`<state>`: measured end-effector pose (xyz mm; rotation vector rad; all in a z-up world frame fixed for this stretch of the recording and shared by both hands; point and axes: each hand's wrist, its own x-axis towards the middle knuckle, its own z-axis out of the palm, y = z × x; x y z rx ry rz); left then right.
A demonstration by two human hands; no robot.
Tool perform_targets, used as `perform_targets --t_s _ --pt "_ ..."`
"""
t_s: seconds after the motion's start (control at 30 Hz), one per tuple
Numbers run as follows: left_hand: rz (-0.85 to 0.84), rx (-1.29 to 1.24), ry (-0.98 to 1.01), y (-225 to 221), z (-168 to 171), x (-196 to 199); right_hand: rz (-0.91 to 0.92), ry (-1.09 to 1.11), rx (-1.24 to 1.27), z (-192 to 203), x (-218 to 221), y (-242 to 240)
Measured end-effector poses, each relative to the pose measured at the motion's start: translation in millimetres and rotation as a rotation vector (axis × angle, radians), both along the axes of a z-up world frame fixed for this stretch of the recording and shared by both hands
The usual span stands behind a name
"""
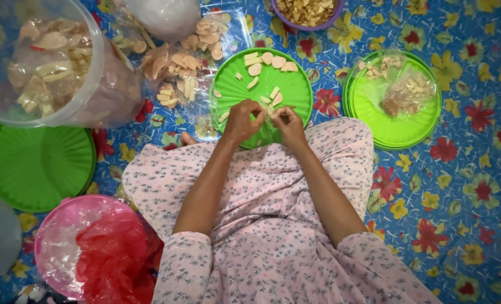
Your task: Arranging small food slices on a green plastic plate
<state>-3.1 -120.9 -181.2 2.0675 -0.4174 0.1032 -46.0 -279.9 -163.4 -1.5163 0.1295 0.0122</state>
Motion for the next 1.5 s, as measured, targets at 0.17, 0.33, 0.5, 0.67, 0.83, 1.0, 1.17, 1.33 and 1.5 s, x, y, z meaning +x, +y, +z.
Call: perform_targets --t_s 0.17,0.33,0.5,0.67,0.83,1.0,1.17,1.33,1.5 --pt "-0.025 0.12 -0.237 1 51 -10 -0.039 -0.128 -0.096 9 -5 0" --pt "-0.113 0.129 -0.196 -1 48 -18 -0.014 -0.349 -0.27 10 -8 -1" --pt "-0.115 0.137 -0.086 0 24 -17 0.087 -0.379 -0.334 1 -11 -4" --pt "-0.175 -0.042 0.157 10 34 -14 0.048 -0.224 -0.18 22 -17 -1" --pt "-0.093 -0.114 0.317 15 38 -7 -0.015 -0.024 -0.018 -10 -6 -10" --pt "-0.014 -0.377 0.473 14 58 -9 -0.021 0.044 0.108 -35 2 -12" --pt "-0.062 -0.33 0.486 7 59 -10 -0.018 0.096 0.084 -25 4 -11" --pt "0.0 -0.314 0.403 19 42 3 -0.042 0.138 0.05 19 0 -1" --pt "0.383 -0.481 0.3 36 47 18 -0.015 0.027 -0.146 1 7 -5"
